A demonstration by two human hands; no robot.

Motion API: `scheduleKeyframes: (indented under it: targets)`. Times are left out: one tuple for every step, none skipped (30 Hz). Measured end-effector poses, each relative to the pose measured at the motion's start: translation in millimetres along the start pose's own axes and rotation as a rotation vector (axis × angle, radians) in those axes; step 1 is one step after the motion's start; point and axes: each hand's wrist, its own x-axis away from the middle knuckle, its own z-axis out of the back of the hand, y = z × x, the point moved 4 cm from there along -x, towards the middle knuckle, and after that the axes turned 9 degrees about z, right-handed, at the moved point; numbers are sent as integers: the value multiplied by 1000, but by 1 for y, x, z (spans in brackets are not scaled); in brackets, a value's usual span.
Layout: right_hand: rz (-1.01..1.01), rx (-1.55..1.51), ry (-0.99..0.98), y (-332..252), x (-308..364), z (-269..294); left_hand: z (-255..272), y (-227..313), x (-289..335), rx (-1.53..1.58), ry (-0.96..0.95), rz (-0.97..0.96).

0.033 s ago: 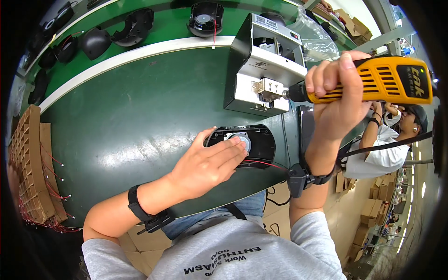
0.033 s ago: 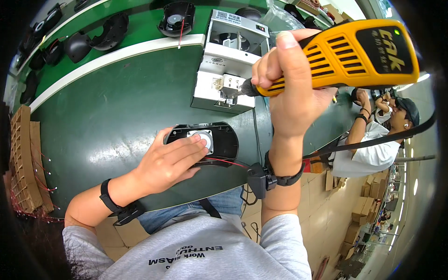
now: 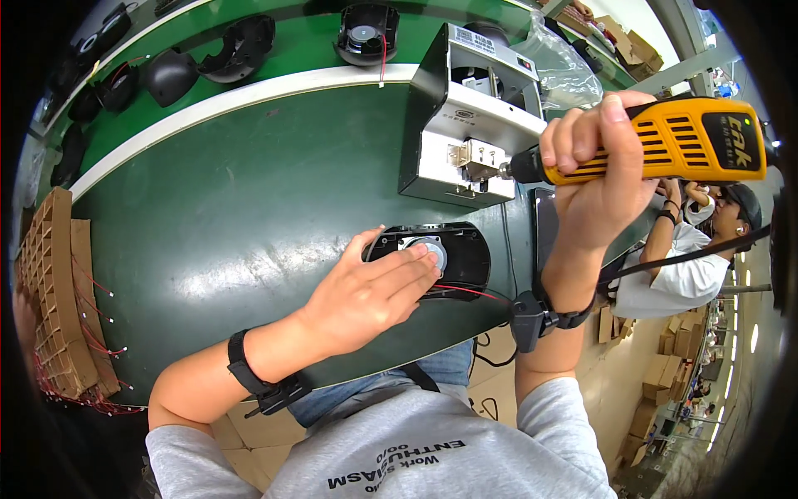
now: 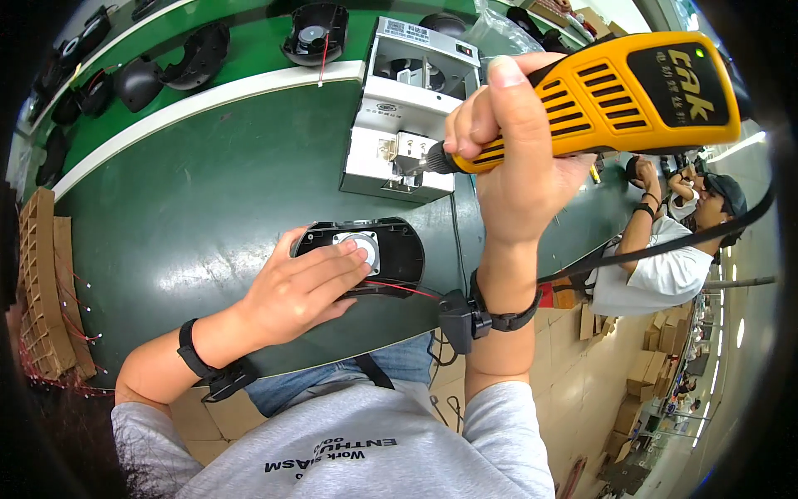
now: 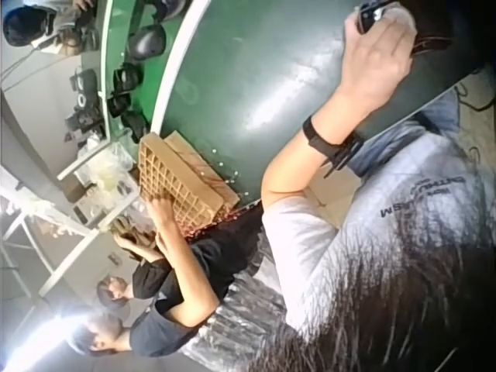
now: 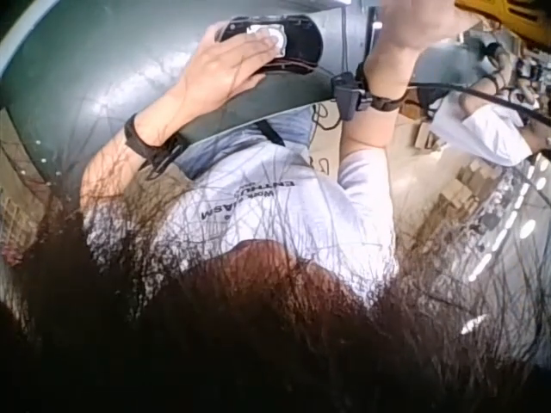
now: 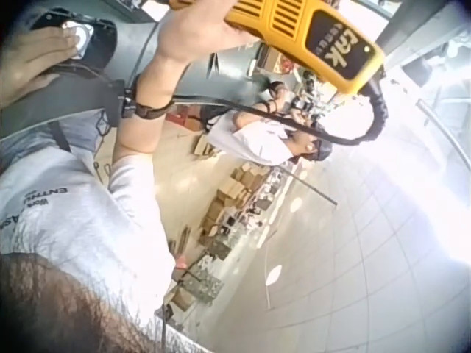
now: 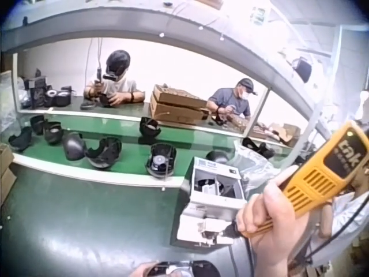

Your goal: Assembling components into a plastic housing using an electric screwdriver.

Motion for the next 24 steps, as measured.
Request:
scheduleKeyframes:
  targets:
    - [-8, 13, 21, 2, 2, -1, 0, 0, 0, 1, -2, -1]
    - [-10, 12, 24, 2, 2, -1, 1, 0, 0, -3, -16, -3]
    - [-14, -1, 11, 3, 3, -1, 2, 0, 0, -7, -30, -5]
    - [-18, -13, 0, 3, 3, -1, 1, -1, 0, -6, -34, -4]
    - [-18, -3, -10, 4, 3, -1, 1, -1, -1, 0, -36, -4]
    - [-22, 0, -5, 2, 3, 0, 0, -2, -1, 7, -38, -4]
    - [-62, 24, -50, -1, 4, -1, 0, -4, -2, 11, -45, -3]
    - [-106, 47, -95, -4, 7, -2, 1, -4, -1, 21, -60, -14]
    - [-98, 11, -121, -11, 9, -1, 1, -4, -1, 31, -76, -25]
    - [-85, -77, -192, -20, 11, 2, 2, -4, -3, 38, -86, -20]
    - [-72, -209, -265, -29, 13, 5, 4, -4, -3, 33, -85, -19]
    - [-64, -192, -285, -41, 19, 1, 4, -5, -4, 33, -86, -20]
    - [-100, -176, -384, -50, 23, 4, 3, -5, -3, 33, -85, -21]
    - [-109, -178, -424, -54, 29, 3, 2, -6, -4, 36, -92, -15]
    - [-110, -157, -444, -55, 35, 1, 0, -7, -4, 41, -93, -7]
    - [-111, -136, -465, -54, 41, -4, 0, -8, -4, 46, -93, 1]
    - [-150, -84, -435, -54, 49, -6, 0, -7, -4, 50, -99, 5]
    - [-188, -32, -405, -54, 55, -5, 1, -6, -6, 44, -90, 9]
    - [-234, -3, -403, -53, 60, -1, 2, -5, -7, 38, -80, 14]
    - [-238, -3, -399, -50, 65, 1, 1, -5, -6, 40, -86, 15]
    - [-229, 0, -394, -47, 72, 4, 0, -4, -5, 41, -89, 14]
    - [-220, 3, -389, -44, 77, 4, 0, -3, -4, 42, -92, 14]
    - [-181, -5, -305, -40, 81, -2, 0, -4, -4, 41, -95, 18]
    - [-184, -8, -304, -40, 83, -2, 0, -3, -5, 39, -94, 17]
